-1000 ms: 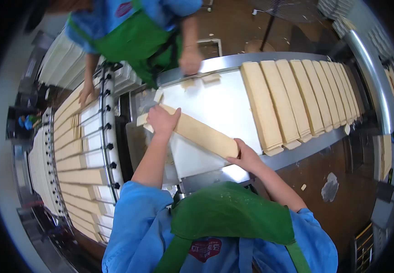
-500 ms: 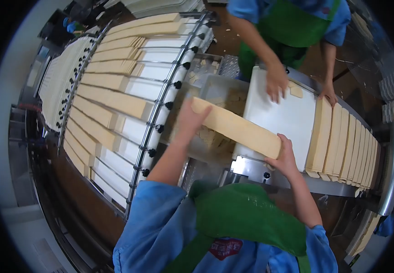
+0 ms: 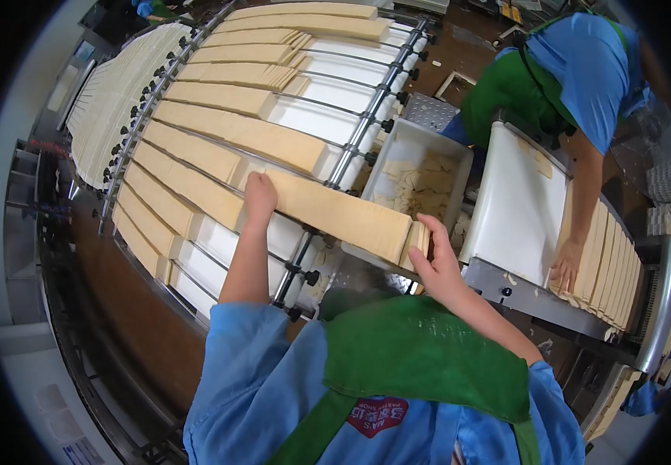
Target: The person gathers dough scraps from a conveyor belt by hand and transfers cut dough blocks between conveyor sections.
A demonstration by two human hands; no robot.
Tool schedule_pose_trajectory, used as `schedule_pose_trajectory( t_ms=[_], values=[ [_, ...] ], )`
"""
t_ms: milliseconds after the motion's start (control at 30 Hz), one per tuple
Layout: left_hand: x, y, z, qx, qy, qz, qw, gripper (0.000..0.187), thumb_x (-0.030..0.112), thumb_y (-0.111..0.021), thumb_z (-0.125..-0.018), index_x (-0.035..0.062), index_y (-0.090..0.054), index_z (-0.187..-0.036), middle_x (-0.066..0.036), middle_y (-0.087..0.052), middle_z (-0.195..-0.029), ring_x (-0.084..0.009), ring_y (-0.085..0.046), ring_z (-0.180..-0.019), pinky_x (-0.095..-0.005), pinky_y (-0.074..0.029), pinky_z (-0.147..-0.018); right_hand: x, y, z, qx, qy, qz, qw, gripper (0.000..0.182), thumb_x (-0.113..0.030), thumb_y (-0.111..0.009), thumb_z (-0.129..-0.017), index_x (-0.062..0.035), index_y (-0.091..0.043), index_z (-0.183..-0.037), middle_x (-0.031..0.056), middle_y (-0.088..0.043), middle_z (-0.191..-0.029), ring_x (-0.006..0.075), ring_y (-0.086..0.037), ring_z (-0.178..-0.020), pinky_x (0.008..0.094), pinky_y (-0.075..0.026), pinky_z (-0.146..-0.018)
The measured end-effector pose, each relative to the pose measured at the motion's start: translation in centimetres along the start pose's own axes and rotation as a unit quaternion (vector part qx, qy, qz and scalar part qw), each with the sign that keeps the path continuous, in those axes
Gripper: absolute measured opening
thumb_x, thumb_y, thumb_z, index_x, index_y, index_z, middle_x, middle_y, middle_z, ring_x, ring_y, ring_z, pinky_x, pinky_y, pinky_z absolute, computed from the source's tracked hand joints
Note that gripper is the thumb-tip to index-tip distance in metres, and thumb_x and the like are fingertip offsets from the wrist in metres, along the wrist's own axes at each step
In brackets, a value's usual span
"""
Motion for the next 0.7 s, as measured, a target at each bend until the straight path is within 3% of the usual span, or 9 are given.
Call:
schedule_pose_trajectory(
  t_ms=[67,167,300,400,500,533,567,633,700],
  values=[
    [-0.8,0.1,-1.3,-0.061,-0.017,-0.076,0.995,0.029,0.021,-0.044,-0.095,-0.0065,-0.053,-0.095,-0.03,-0.064,-0.091,-0.0426,-0.063,-0.088,-0.048,-0.049,-0.078,-0.8,-1.5,-1.1,0.015,-0.008,0.0,1.0,0.049,-0.012,-0.056,-0.09,-0.0013,-0.038,-0.135,0.0199,-0.046,-0.127,0.0304,-0.048,-0.119,0.037,-0.038,-0.102],
    [-1.3,0.1,-2.4,-0.113,-0.021,-0.084,0.99,0.033,0.023,-0.045,-0.094,-0.0087,-0.05,-0.1,-0.032,-0.063,-0.091,-0.0458,-0.062,-0.089,-0.0509,-0.05,-0.079,-0.9,-2.4,-2.1,0.019,-0.016,0.05,0.998,0.049,-0.004,-0.052,-0.09,-0.0034,-0.036,-0.136,0.0126,-0.045,-0.127,0.0201,-0.045,-0.119,0.0316,-0.035,-0.103],
    [-1.5,1.6,-0.8,-0.095,-0.118,-0.055,0.987,0.033,0.024,-0.051,-0.091,-0.0085,-0.053,-0.094,-0.03,-0.062,-0.084,-0.0434,-0.062,-0.086,-0.0508,-0.049,-0.077,-0.8,-3.5,-3.1,0.026,-0.017,0.097,0.995,0.049,-0.005,-0.053,-0.088,-0.004,-0.038,-0.135,0.0133,-0.047,-0.126,0.0207,-0.047,-0.117,0.0316,-0.037,-0.102],
    [-1.3,2.8,0.0,0.006,-0.207,-0.142,0.968,0.029,0.023,-0.055,-0.088,-0.0063,-0.056,-0.088,-0.029,-0.059,-0.087,-0.0417,-0.059,-0.09,-0.0492,-0.047,-0.08,-0.8,-6.4,-4.7,0.023,-0.02,0.08,0.996,0.049,-0.006,-0.054,-0.088,-0.004,-0.039,-0.134,0.0141,-0.049,-0.124,0.021,-0.048,-0.116,0.0319,-0.038,-0.1],
    [0.8,3.0,2.3,-0.011,-0.28,-0.159,0.947,0.028,0.022,-0.058,-0.086,-0.0054,-0.056,-0.089,-0.026,-0.056,-0.096,-0.0413,-0.054,-0.096,-0.0481,-0.045,-0.084,-0.3,-9.8,-6.4,0.015,-0.012,0.062,0.998,0.048,-0.007,-0.055,-0.088,-0.004,-0.039,-0.134,0.0143,-0.05,-0.123,0.0211,-0.049,-0.115,0.032,-0.039,-0.099],
    [2.1,3.3,3.7,-0.056,-0.292,-0.096,0.95,0.03,0.022,-0.059,-0.086,-0.0064,-0.055,-0.095,-0.027,-0.055,-0.102,-0.0425,-0.053,-0.099,-0.0486,-0.044,-0.086,-1.0,-10.2,-6.6,0.04,0.005,0.145,0.989,0.049,-0.007,-0.056,-0.088,-0.004,-0.039,-0.134,0.0138,-0.05,-0.123,0.021,-0.049,-0.113,0.0319,-0.04,-0.098],
    [3.5,3.4,5.5,-0.101,-0.301,-0.033,0.948,0.034,0.023,-0.06,-0.086,-0.0074,-0.054,-0.101,-0.027,-0.054,-0.109,-0.0437,-0.052,-0.101,-0.0491,-0.043,-0.088,-0.7,-10.3,-6.8,0.04,-0.011,0.121,0.992,0.049,-0.008,-0.056,-0.088,-0.0042,-0.039,-0.134,0.0139,-0.05,-0.123,0.0211,-0.049,-0.113,0.0317,-0.04,-0.098],
    [5.6,3.4,9.0,-0.048,-0.302,0.017,0.952,0.046,0.024,-0.06,-0.086,-0.0086,-0.05,-0.116,-0.027,-0.053,-0.113,-0.0431,-0.05,-0.105,-0.0491,-0.041,-0.093,0.3,-10.0,-6.6,0.038,-0.047,0.075,0.995,0.049,-0.008,-0.056,-0.088,-0.0046,-0.039,-0.134,0.0141,-0.05,-0.122,0.0213,-0.049,-0.113,0.0315,-0.039,-0.098],
    [6.2,3.7,11.2,-0.05,-0.291,0.053,0.954,0.049,0.024,-0.06,-0.087,-0.0087,-0.048,-0.122,-0.027,-0.052,-0.115,-0.0428,-0.048,-0.107,-0.049,-0.039,-0.096,0.3,-9.8,-6.3,0.032,-0.049,0.057,0.997,0.049,-0.007,-0.055,-0.088,-0.0046,-0.038,-0.134,0.0143,-0.048,-0.123,0.0212,-0.048,-0.114,0.0312,-0.039,-0.099]
  ],
)
Point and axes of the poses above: each hand's wrist, its own z-axis away from the middle knuckle, its own y-axis out of the back of the hand, x = y × z, the point moved 4 cm from there along -z, towards the middle knuckle
